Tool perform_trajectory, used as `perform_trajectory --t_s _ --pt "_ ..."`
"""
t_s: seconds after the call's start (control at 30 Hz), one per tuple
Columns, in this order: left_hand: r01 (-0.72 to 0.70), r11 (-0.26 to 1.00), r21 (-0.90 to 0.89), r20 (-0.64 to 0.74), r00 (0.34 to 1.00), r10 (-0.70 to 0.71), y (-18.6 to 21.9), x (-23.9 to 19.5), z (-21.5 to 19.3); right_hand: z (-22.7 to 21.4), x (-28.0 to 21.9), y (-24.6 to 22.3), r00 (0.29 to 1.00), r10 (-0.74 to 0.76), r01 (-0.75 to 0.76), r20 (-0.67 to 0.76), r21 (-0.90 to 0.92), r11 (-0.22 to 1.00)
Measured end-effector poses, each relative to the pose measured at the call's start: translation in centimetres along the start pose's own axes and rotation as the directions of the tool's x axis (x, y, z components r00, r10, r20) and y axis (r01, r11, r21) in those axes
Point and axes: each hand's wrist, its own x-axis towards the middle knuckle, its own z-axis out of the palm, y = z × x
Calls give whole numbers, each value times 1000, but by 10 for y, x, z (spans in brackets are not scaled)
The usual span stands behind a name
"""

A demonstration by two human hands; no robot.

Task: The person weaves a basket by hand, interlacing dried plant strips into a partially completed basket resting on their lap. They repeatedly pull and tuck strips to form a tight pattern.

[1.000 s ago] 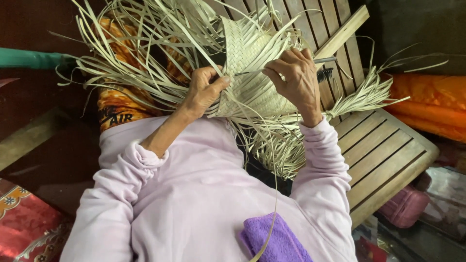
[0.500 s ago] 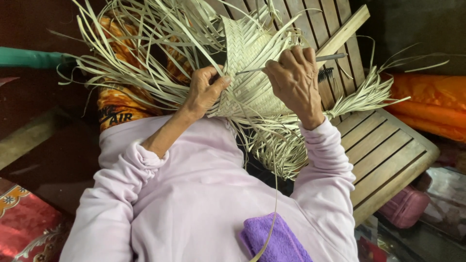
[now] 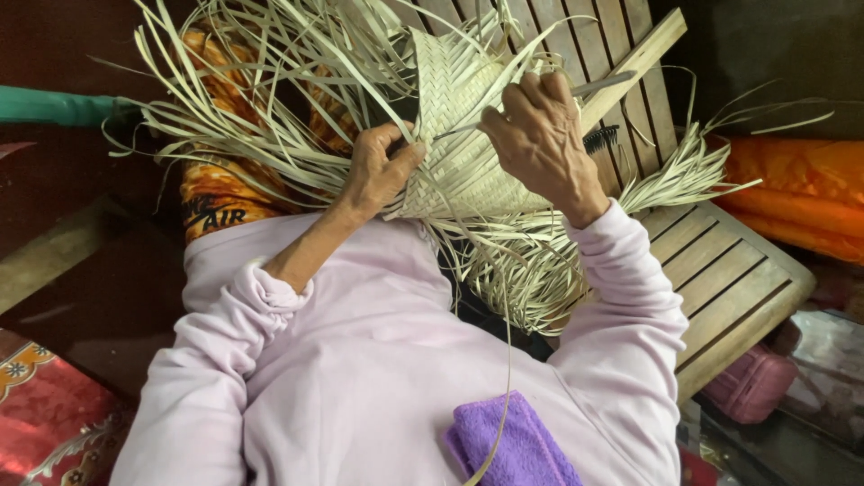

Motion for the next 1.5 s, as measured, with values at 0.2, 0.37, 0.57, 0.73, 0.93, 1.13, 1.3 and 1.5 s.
perform_trajectory --t_s 0.2,0.37,0.57,0.73,0.93,1.13,1.3,1.5 --pt "70 998 2 3 998 -70 -1 2 0 12 2 16 999 -48 50 -22 83 995" --pt "149 989 -22 4 989 -149 3 1 -1 15 5 18 999 -37 38 -12 178 983" --pt "126 991 -38 24 992 -125 1 0 -1 31 -2 25 1000 -11 2 30 267 964" --pt "128 990 -52 72 990 -124 6 -1 -1 36 -2 24 996 -7 -23 92 325 945" --pt "43 997 -65 80 996 -38 2 -2 -3 47 0 20 998 -49 28 43 401 916" --pt "220 952 -213 221 960 -172 8 0 -8 55 -5 17 987 56 -139 149 643 753" --pt "183 980 -72 189 968 -167 23 -4 -10 70 -13 10 983 102 -180 156 657 732" --pt "-328 740 587 -67 891 449 16 -33 -8 73 -17 5 970 170 -243 173 659 712"
